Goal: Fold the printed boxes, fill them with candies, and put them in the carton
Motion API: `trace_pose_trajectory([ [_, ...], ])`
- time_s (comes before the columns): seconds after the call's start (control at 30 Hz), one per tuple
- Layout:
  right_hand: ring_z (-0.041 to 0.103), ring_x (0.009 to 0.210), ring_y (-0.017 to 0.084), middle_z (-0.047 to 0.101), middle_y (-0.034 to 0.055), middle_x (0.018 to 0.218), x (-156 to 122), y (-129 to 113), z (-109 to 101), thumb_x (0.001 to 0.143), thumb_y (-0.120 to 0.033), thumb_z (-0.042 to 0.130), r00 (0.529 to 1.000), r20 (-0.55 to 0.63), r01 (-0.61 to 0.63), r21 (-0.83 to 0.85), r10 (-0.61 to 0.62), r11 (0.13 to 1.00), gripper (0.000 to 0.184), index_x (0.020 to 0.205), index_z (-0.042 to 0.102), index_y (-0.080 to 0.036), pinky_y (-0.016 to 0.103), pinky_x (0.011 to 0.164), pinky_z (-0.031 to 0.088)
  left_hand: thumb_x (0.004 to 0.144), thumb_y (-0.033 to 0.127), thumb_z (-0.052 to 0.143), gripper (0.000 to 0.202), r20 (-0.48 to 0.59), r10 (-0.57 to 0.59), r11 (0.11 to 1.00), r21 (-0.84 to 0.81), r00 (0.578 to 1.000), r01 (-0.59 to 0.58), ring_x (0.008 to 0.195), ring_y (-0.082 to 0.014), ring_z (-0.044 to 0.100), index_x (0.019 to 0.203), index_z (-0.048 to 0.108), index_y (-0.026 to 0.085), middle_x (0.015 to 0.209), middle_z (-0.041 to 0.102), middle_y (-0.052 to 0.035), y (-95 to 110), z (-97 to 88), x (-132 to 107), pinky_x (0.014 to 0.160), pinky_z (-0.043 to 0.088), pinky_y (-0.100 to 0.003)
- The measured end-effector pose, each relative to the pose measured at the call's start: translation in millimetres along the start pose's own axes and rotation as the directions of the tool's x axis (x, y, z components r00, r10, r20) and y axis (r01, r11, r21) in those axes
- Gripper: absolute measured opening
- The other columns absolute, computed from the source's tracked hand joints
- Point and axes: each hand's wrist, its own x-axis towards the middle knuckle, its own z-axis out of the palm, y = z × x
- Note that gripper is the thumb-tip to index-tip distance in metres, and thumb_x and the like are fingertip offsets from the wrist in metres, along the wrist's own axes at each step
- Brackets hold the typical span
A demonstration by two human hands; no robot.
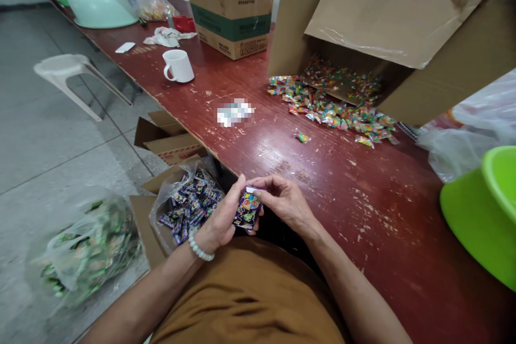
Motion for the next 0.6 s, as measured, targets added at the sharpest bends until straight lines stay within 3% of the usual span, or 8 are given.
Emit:
trace_pose_trajectory([
  [0.2, 0.059, 0.044, 0.012, 0.072, 0.0020, 0.067, 8, 1, 3, 0.073, -0.042, 0.080, 0.989, -0.103, -0.096, 0.064, 0.103, 0.993, 0.028, 0.076, 0.068, -0.016, 0.025, 0.043, 0.048, 0.095, 0.062, 0.044, 0.061, -0.078, 0.070, 0.995, 0.079, 0.994, -0.064, 0.038, -0.0143, 0.057, 0.119, 0.067, 0.011, 0.066, 0.070, -0.0072, -2, 0.7, 0, 0.034, 0.046, -0.023],
  [0.33, 0.066, 0.063, 0.013, 0.074, 0.0053, 0.092, 2, 1, 0, 0.084, -0.034, 0.070, 0.989, -0.059, 0.125, -0.173, -0.137, 0.977, 0.017, 0.078, 0.067, -0.018, 0.027, 0.059, 0.054, 0.095, 0.052, 0.051, 0.049, -0.060, 0.025, 1.000, 0.011, 0.998, -0.025, 0.040, -0.0175, 0.061, 0.124, 0.064, 0.015, 0.065, 0.070, -0.0055, 2, -2.6, 1, 0.035, 0.049, -0.025],
  [0.47, 0.065, 0.103, 0.020, 0.068, 0.0072, 0.116, -7, 6, -6, 0.089, -0.032, 0.067, 0.946, 0.109, 0.322, -0.401, -0.304, 0.858, 0.015, 0.101, 0.068, -0.023, 0.035, 0.088, 0.054, 0.094, 0.034, 0.048, 0.038, 0.024, -0.108, 0.979, -0.172, 0.994, 0.110, 0.041, -0.0215, 0.064, 0.123, 0.063, 0.015, 0.064, 0.070, -0.0044, 11, -3.0, 4, 0.036, 0.053, -0.031],
  [0.53, 0.059, 0.119, 0.024, 0.061, 0.0096, 0.129, -10, 11, -7, 0.080, -0.035, 0.078, 0.932, 0.183, 0.363, -0.462, -0.314, 0.809, 0.048, 0.124, 0.059, -0.025, 0.042, 0.100, 0.050, 0.094, 0.030, 0.043, 0.032, 0.029, -0.139, 0.951, -0.277, 0.990, 0.141, 0.044, -0.0211, 0.065, 0.110, 0.065, 0.013, 0.065, 0.070, -0.0051, 16, -3.8, 7, 0.041, 0.056, -0.033],
  [0.6, 0.050, 0.132, 0.029, 0.047, 0.0141, 0.145, -12, 16, -7, 0.070, -0.037, 0.086, 0.928, 0.235, 0.368, -0.468, -0.288, 0.803, 0.088, 0.144, 0.041, -0.024, 0.046, 0.107, 0.046, 0.096, 0.029, 0.039, 0.031, 0.059, -0.162, 0.915, -0.366, 0.985, 0.172, 0.049, -0.0215, 0.067, 0.097, 0.066, 0.013, 0.067, 0.071, -0.0069, 19, -6.9, 9, 0.049, 0.059, -0.036],
])
